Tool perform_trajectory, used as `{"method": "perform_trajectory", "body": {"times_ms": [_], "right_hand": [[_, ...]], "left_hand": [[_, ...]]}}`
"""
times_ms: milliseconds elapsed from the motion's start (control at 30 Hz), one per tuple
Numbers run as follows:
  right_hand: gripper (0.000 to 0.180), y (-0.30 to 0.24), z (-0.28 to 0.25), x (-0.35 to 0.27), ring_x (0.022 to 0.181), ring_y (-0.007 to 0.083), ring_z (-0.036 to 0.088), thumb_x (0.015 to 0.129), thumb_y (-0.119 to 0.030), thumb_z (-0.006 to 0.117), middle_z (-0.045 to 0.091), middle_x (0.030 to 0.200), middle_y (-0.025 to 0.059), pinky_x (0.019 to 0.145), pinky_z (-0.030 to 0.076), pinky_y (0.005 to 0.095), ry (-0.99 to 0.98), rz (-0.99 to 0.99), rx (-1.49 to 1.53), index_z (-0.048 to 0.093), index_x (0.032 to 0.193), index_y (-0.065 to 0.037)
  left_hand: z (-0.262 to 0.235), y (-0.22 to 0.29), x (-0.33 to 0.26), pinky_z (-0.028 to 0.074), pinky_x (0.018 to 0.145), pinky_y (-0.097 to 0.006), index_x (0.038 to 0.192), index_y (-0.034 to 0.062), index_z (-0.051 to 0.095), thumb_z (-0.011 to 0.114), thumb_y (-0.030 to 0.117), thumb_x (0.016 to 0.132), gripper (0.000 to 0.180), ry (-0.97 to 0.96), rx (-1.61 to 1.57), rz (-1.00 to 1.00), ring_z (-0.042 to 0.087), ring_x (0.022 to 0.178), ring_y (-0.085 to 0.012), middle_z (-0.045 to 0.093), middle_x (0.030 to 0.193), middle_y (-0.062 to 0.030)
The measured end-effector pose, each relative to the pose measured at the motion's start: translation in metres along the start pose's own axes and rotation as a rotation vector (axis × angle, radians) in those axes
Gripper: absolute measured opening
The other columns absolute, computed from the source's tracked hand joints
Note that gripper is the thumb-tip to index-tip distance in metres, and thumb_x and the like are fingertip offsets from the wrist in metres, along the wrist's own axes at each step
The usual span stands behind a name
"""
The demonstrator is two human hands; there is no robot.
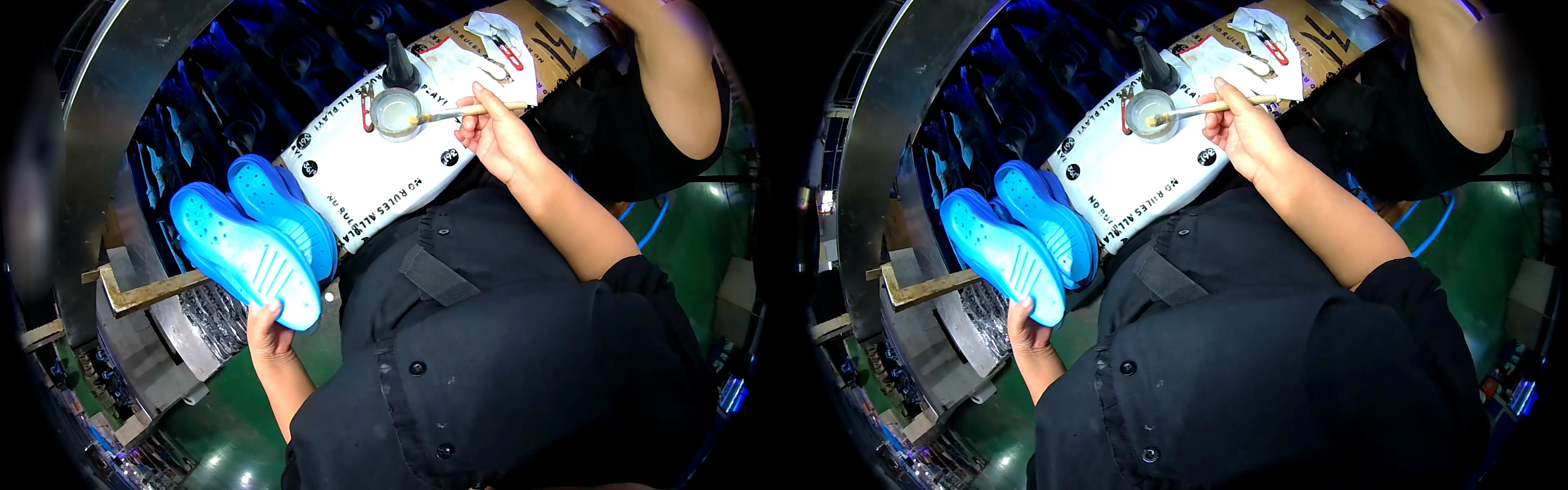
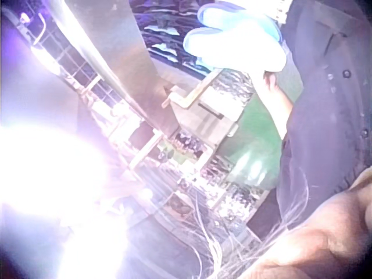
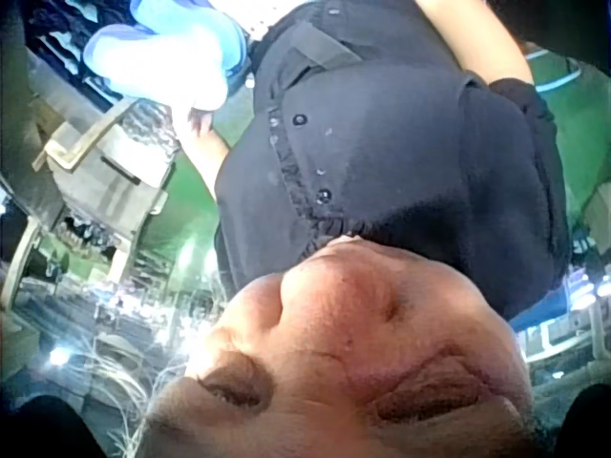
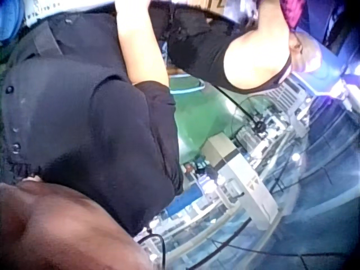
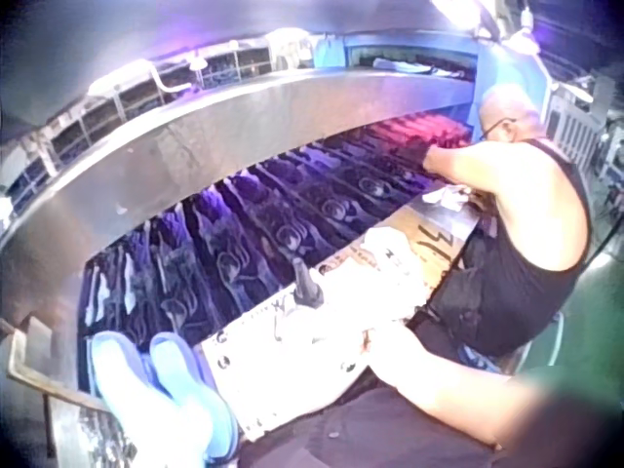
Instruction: The person paints the soles of blue clog-style shoes using a small brush and a container of white paint. They repeatedly dip the brush into the paint and apply it to the textured bottom of the shoes, handling them one at a time and placing them on a nearby surface after finishing each one.
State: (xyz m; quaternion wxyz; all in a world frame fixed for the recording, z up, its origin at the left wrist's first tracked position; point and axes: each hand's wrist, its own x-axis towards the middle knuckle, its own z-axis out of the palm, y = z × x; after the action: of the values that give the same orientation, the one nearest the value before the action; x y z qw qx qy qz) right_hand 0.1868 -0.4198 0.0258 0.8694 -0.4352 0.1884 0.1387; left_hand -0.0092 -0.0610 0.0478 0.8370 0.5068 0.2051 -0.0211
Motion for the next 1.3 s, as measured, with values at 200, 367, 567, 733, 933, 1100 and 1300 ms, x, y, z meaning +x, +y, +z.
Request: {"method": "perform_trajectory", "body": {"times_ms": [200,367,567,733,933,1100,1300], "right_hand": [[0.032,-0.003,-0.001,0.029,0.070,0.0095,0.052,0.092,-0.031,0.056,0.059,0.072,0.0019,0.070,0.043,0.0242,-0.189,-0.451,-0.469,0.067,0.087,-0.001],[0.035,-0.006,0.020,0.048,0.073,0.0132,0.057,0.090,-0.035,0.058,0.063,0.075,0.0040,0.068,0.045,0.0264,-0.285,-0.604,-0.917,0.068,0.079,-0.003],[0.034,0.013,0.026,0.071,0.075,0.0180,0.062,0.086,-0.038,0.061,0.065,0.079,0.0070,0.068,0.047,0.0276,-0.289,-0.642,-1.135,0.070,0.077,-0.007],[0.033,0.018,0.025,0.072,0.076,0.0197,0.063,0.086,-0.039,0.060,0.066,0.079,0.0074,0.069,0.048,0.0288,-0.255,-0.618,-1.227,0.070,0.077,-0.009],[0.035,0.006,0.020,0.071,0.068,0.0159,0.057,0.089,-0.037,0.056,0.061,0.071,0.0058,0.065,0.045,0.0284,-0.233,-0.614,-1.007,0.069,0.075,-0.007],[0.034,-0.003,0.014,0.057,0.071,0.0099,0.052,0.092,-0.033,0.056,0.061,0.075,0.0022,0.070,0.042,0.0242,-0.235,-0.455,-0.626,0.067,0.082,-0.002],[0.034,-0.011,0.033,0.002,0.073,0.0109,0.050,0.095,-0.028,0.050,0.060,0.081,0.0063,0.072,0.040,0.0251,-0.429,-0.342,-0.333,0.065,0.088,0.002]], "left_hand": [[0.022,0.001,-0.001,0.041,0.098,-0.037,0.135,-0.0047,0.031,0.066,0.011,0.070,0.075,0.099,0.015,0.020,0.051,0.116,-0.0274,0.050,0.126,-0.0162],[0.028,-0.001,0.002,0.041,0.099,-0.038,0.134,-0.0044,0.032,0.063,0.009,0.071,0.072,0.129,0.105,0.004,0.051,0.116,-0.0277,0.051,0.125,-0.0160],[0.028,-0.011,0.002,0.041,0.099,-0.038,0.133,-0.0046,0.035,0.062,0.007,0.071,0.068,0.141,0.178,0.001,0.053,0.113,-0.0278,0.053,0.122,-0.0166],[0.029,-0.014,0.003,0.042,0.098,-0.039,0.132,-0.0039,0.035,0.061,0.007,0.071,0.067,0.163,0.190,0.006,0.053,0.113,-0.0279,0.053,0.122,-0.0165],[0.039,-0.013,0.007,0.047,0.088,-0.036,0.132,-0.0030,0.035,0.059,0.007,0.075,0.063,0.174,0.139,0.014,0.056,0.105,-0.0247,0.054,0.118,-0.0152],[0.056,-0.006,0.012,0.049,0.054,-0.027,0.127,-0.0019,0.035,0.057,0.009,0.081,0.052,0.101,0.206,0.051,0.059,0.074,-0.0178,0.056,0.102,-0.0125],[0.087,-0.015,0.039,0.045,0.050,-0.024,0.124,-0.0012,0.036,0.056,0.007,0.085,0.044,0.175,0.442,0.333,0.054,0.062,-0.0118,0.057,0.093,-0.0102]]}}
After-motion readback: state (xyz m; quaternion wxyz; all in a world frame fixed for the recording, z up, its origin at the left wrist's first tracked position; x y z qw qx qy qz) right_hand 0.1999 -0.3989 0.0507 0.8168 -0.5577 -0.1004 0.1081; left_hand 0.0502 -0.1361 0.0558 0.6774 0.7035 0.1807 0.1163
